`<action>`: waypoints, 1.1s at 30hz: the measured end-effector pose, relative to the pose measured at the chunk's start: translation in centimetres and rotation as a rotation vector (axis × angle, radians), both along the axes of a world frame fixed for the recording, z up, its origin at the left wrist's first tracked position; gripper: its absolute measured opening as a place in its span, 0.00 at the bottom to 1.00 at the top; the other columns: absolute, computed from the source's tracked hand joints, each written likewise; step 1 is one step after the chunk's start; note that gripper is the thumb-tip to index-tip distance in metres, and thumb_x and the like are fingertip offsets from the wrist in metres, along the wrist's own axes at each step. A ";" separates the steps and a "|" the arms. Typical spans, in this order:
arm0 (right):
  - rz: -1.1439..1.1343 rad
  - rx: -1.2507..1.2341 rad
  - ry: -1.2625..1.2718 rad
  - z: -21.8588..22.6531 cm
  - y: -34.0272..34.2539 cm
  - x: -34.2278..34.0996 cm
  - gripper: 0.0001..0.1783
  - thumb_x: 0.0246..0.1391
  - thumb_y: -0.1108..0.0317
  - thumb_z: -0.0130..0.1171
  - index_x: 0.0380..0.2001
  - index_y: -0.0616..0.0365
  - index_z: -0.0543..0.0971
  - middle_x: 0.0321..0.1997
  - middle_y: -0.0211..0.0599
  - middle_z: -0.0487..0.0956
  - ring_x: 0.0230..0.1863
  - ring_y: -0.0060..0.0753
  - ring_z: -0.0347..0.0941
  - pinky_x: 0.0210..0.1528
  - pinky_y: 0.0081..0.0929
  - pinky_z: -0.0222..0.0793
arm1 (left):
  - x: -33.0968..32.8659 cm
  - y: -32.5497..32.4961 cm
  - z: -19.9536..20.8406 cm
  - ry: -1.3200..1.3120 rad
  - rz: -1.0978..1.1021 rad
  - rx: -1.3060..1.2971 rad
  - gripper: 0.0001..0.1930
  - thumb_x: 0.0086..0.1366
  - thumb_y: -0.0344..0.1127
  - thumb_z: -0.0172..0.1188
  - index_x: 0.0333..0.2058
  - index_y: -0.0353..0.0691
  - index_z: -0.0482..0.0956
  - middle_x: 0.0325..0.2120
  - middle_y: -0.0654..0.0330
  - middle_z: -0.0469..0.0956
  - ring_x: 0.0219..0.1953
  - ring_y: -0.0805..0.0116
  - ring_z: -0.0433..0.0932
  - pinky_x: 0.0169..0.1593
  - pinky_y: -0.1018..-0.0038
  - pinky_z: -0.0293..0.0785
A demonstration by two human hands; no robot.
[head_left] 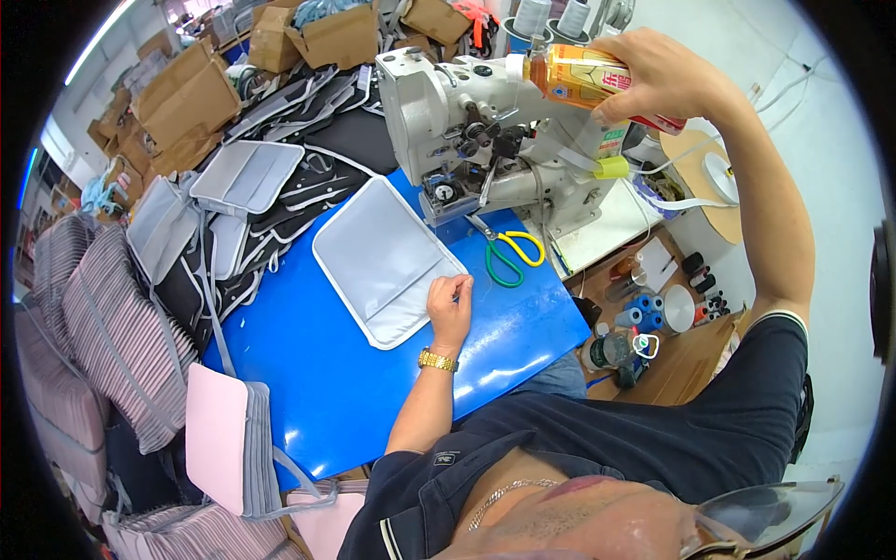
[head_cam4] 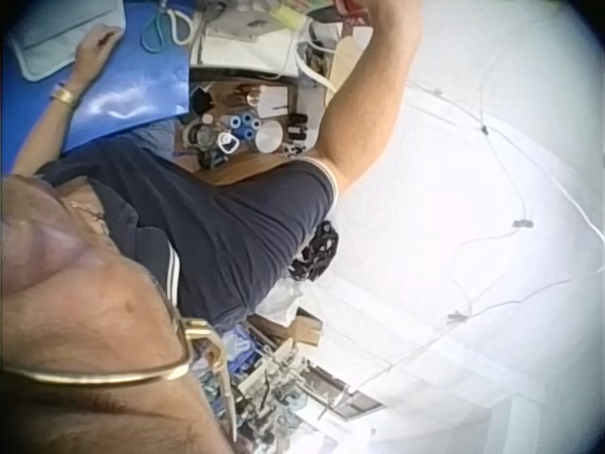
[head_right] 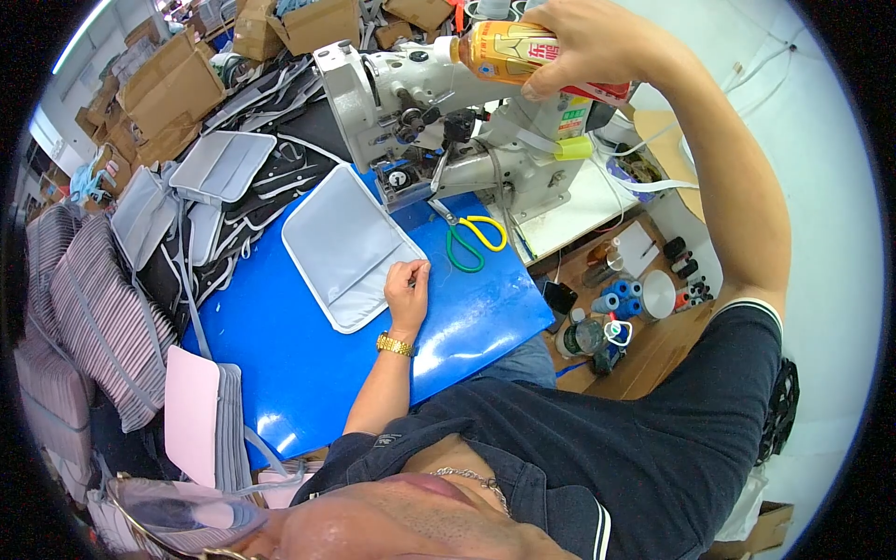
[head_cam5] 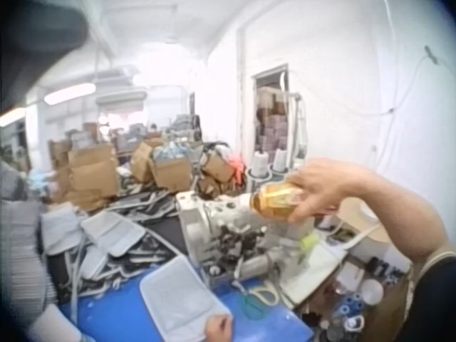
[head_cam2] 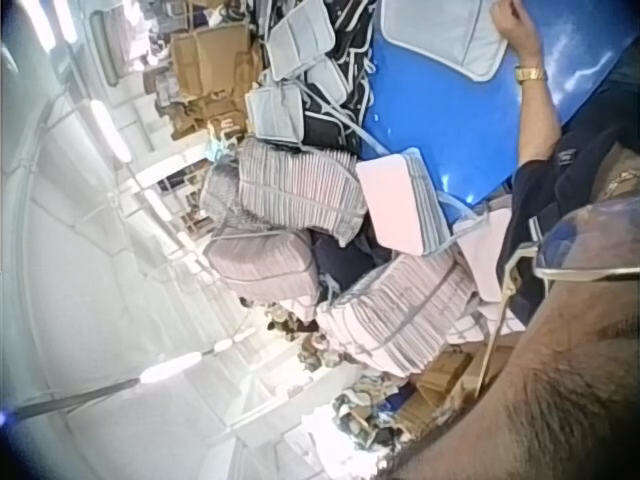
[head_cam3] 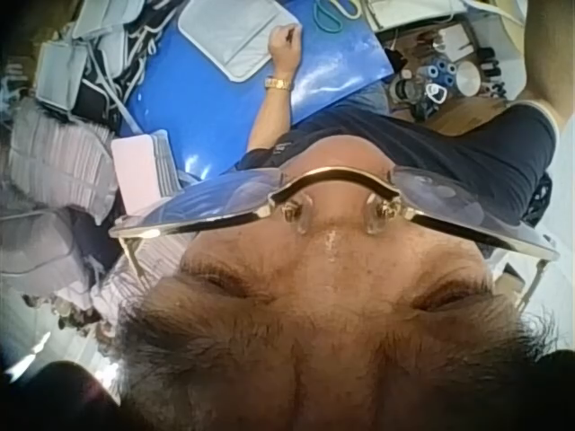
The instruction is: Sewing pieces of leather together using an industrial sewing machine to construct pouches.
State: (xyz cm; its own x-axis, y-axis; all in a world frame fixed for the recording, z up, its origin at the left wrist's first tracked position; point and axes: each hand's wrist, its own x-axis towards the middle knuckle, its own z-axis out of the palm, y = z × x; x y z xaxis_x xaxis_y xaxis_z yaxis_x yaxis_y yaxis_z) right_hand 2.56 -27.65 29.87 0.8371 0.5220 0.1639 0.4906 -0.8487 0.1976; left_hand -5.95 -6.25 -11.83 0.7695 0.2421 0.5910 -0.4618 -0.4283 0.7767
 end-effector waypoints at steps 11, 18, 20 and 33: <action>0.056 0.019 -0.004 -0.5 0.1 0.7 0.39 0.35 0.46 0.68 0.48 0.64 0.78 0.32 0.50 0.81 0.35 0.47 0.78 0.45 0.36 0.74 | 0.0 0.0 -0.1 -0.004 -0.002 0.005 0.03 0.60 0.28 0.65 0.30 0.36 0.81 0.22 0.58 0.73 0.25 0.65 0.72 0.30 0.70 0.68; 0.065 0.017 -0.009 -0.9 -0.3 1.4 0.40 0.35 0.45 0.69 0.49 0.64 0.79 0.34 0.50 0.81 0.37 0.48 0.78 0.46 0.36 0.73 | 0.1 0.0 -0.1 0.003 -0.009 -0.003 0.03 0.61 0.28 0.64 0.30 0.36 0.81 0.22 0.57 0.74 0.26 0.64 0.72 0.31 0.70 0.69; 0.048 0.009 -0.041 -1.3 -0.6 1.8 0.41 0.35 0.45 0.69 0.49 0.64 0.78 0.35 0.51 0.81 0.37 0.48 0.78 0.47 0.36 0.73 | 0.1 0.0 -0.1 0.008 -0.014 -0.002 0.02 0.61 0.28 0.64 0.30 0.37 0.80 0.22 0.57 0.73 0.26 0.62 0.72 0.31 0.69 0.68; -0.026 0.086 0.084 -1.9 -1.1 -0.6 0.38 0.38 0.45 0.68 0.47 0.66 0.77 0.33 0.49 0.79 0.35 0.43 0.77 0.42 0.36 0.73 | -0.6 0.0 -0.1 0.009 0.006 0.000 0.03 0.61 0.29 0.65 0.30 0.36 0.81 0.22 0.57 0.74 0.25 0.65 0.72 0.30 0.70 0.68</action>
State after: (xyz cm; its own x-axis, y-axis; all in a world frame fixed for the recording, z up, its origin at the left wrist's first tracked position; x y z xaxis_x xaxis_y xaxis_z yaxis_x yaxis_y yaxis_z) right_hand 1.97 -28.80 27.96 0.8627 0.4871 0.1360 0.4801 -0.8733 0.0830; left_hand -6.57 -6.24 -11.91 0.7733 0.2473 0.5838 -0.4518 -0.4310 0.7811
